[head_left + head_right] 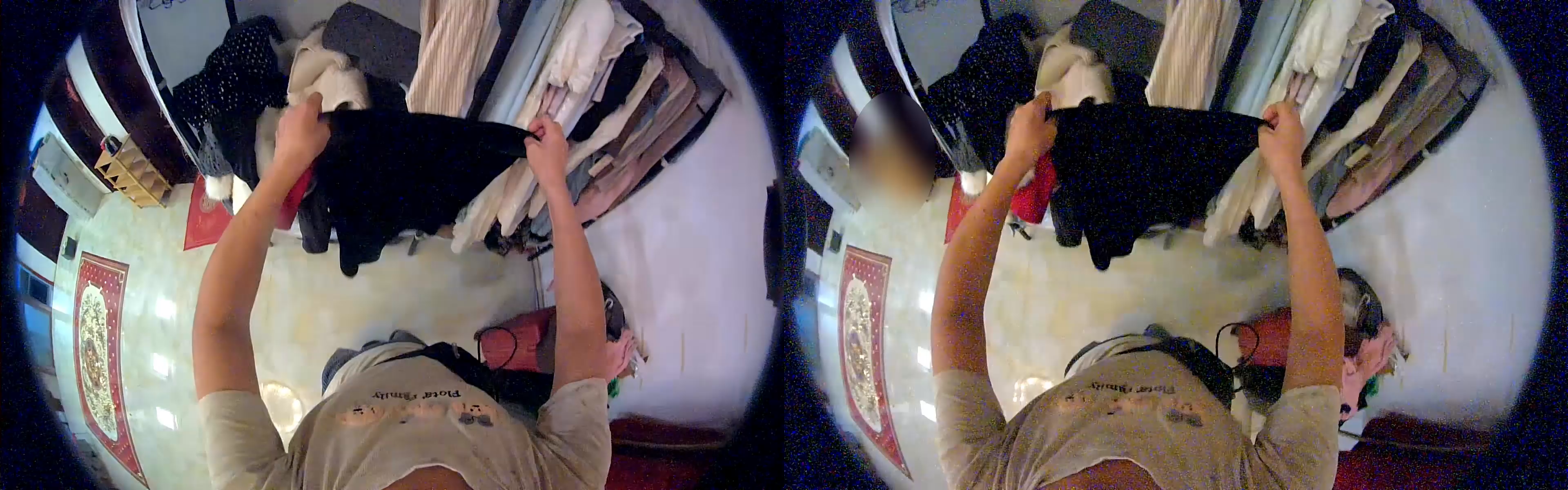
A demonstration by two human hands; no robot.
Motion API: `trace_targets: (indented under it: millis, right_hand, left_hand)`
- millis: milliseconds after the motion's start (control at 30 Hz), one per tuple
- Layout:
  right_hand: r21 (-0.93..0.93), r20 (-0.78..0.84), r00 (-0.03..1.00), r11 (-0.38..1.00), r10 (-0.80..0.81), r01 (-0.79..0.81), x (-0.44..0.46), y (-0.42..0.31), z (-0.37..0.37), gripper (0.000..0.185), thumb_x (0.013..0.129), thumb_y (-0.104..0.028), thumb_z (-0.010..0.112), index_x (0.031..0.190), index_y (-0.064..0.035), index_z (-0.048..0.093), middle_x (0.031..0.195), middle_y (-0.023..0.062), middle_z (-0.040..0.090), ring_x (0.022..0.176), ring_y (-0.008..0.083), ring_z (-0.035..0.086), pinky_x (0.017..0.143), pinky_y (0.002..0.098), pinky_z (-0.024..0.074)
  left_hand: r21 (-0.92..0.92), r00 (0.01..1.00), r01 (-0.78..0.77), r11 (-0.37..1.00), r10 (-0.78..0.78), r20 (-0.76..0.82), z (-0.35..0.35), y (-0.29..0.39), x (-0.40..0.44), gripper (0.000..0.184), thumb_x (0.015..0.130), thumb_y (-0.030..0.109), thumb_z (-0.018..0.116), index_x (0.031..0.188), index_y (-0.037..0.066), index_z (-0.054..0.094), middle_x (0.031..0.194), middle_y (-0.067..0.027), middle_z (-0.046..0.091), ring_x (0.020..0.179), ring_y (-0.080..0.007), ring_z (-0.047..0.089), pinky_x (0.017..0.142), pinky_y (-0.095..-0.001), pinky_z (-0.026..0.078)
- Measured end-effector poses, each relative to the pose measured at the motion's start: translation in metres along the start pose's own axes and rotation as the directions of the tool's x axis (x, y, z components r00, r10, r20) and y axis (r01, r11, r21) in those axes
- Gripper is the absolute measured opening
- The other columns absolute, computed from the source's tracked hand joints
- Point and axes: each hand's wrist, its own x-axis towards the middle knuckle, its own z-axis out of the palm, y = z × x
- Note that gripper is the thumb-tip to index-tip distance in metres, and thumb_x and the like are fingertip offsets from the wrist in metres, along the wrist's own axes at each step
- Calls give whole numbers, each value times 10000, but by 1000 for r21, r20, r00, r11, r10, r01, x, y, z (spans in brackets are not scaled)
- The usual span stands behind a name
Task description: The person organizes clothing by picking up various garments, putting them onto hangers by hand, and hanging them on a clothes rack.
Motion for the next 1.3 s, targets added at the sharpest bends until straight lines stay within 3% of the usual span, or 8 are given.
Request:
trace_targets:
  millis: [167,233,300,600,833,1100,1233,1300]
  right_hand:
    - [272,132,984,950,123,-156,19,18,35,186,783,-22,527,952,-8,603,907,103,599,855,212,579,805,314,458]
    - [370,379,897,852,226,-371,28,23,44,207,781,-26,514,970,7,591,929,98,598,840,205,574,794,318,462]
    - [642,512,773,432,374,-634,24,31,64,288,775,-57,492,1034,-4,605,980,123,638,946,237,588,814,336,458]
    - [634,771,635,-159,52,-757,44,-52,69,298,805,42,503,1101,32,538,1061,145,609,986,272,599,889,387,482]
    - [657,745,663,88,73,-749,19,-15,152,287,815,-30,570,1098,15,580,1076,134,626,984,264,611,859,357,496]
    - [555,819,527,-77,228,-828,25,-46,109,231,831,-56,590,1052,9,605,977,95,654,869,217,641,784,328,519]
    - [622,669,689,298,278,-724,-2,0,122,286,820,-94,624,1086,9,599,1036,112,632,896,226,631,803,329,509]
    - [522,821,478,-73,313,-850,6,-20,94,336,800,-121,655,1112,-7,603,1096,143,613,942,256,621,839,339,494]
  left_hand:
    - [-139,996,-51,989,41,-79,12,-23,24,242,672,-6,497,906,24,553,836,-263,598,847,-452,565,741,-527,459]
    - [-398,955,281,873,-216,201,-9,-2,27,243,652,-31,472,880,-16,554,782,-256,600,692,-396,623,623,-470,504]
    - [-550,964,265,792,-198,180,4,-9,30,203,660,-53,454,820,-35,576,729,-216,614,604,-318,640,492,-406,536]
    - [-193,964,-262,945,246,-106,-2,37,97,128,794,144,548,869,41,542,853,-166,577,796,-361,592,695,-446,474]
    - [378,348,-630,678,682,-643,-47,124,278,87,765,109,581,785,67,509,733,-92,524,688,-301,555,585,-417,440]
    - [760,896,-92,643,387,-219,-27,151,401,116,706,147,591,758,201,681,738,47,626,696,-150,596,504,-356,373]
    - [852,815,155,500,423,-396,8,130,447,130,737,169,588,835,160,674,792,-34,613,707,-222,571,431,-361,323]
    - [849,865,147,507,351,-360,10,127,456,152,747,178,585,870,125,656,784,-57,590,704,-248,560,412,-371,314]
